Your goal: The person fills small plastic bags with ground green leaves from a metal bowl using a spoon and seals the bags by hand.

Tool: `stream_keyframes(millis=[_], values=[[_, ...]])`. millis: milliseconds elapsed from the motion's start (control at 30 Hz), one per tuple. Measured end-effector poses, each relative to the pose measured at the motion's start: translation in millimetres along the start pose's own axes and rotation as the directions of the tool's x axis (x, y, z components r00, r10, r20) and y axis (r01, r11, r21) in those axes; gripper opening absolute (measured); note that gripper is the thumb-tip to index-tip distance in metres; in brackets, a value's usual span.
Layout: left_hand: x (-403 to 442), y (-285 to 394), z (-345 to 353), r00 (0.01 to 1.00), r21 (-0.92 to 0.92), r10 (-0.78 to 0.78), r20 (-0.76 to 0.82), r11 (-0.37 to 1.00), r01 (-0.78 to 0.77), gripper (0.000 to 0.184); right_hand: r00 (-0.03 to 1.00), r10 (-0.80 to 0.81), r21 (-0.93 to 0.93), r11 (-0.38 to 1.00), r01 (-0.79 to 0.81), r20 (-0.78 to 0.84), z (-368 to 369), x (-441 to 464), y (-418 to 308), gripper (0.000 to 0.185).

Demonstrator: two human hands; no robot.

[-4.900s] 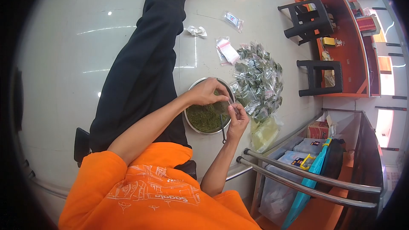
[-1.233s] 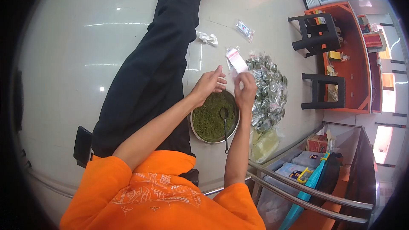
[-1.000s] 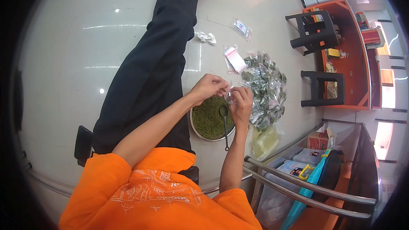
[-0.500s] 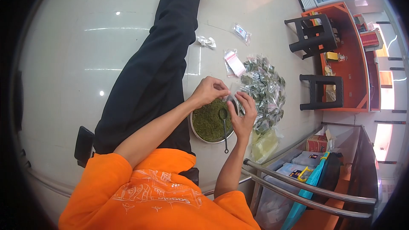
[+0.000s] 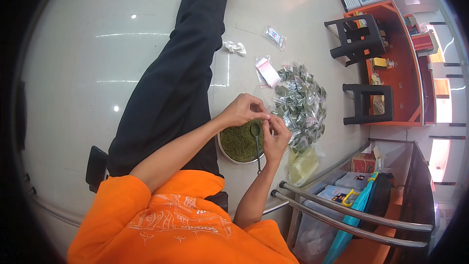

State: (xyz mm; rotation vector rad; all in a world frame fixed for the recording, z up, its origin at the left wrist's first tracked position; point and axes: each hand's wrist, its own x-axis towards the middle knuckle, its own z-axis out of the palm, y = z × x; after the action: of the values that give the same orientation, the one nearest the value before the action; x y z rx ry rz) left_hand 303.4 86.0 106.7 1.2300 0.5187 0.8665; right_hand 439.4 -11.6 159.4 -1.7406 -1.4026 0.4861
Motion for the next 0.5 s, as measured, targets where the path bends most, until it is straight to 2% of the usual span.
stream_keyframes(millis=[67,167,267,400,500], values=[[-2,3,0,0.999,0.104,0.041,-0.013,0.994,-0.039,0.019,0.999,-0.03,-0.153,0.988,0.032,0.017,-1,-1,2,0.014],[-1,3,0,0.999,0.13,0.046,-0.006,0.991,-0.045,0.021,0.998,-0.063,-0.246,0.967,0.059,-0.005,0,-2,0,0.014],[1,-3,3,0.996,0.111,0.091,-0.011,0.99,-0.089,0.026,0.992,-0.124,-0.263,0.958,0.11,-0.035,4,-2,-5,0.013],[1,-8,4,0.997,0.16,0.071,-0.006,0.985,-0.069,0.027,0.988,-0.146,-0.311,0.942,0.126,-0.044,10,-2,-3,0.01],[0,-12,8,0.995,0.214,0.097,0.011,0.972,-0.097,0.027,0.977,-0.212,-0.421,0.889,0.18,-0.03,14,-3,-2,0.007]])
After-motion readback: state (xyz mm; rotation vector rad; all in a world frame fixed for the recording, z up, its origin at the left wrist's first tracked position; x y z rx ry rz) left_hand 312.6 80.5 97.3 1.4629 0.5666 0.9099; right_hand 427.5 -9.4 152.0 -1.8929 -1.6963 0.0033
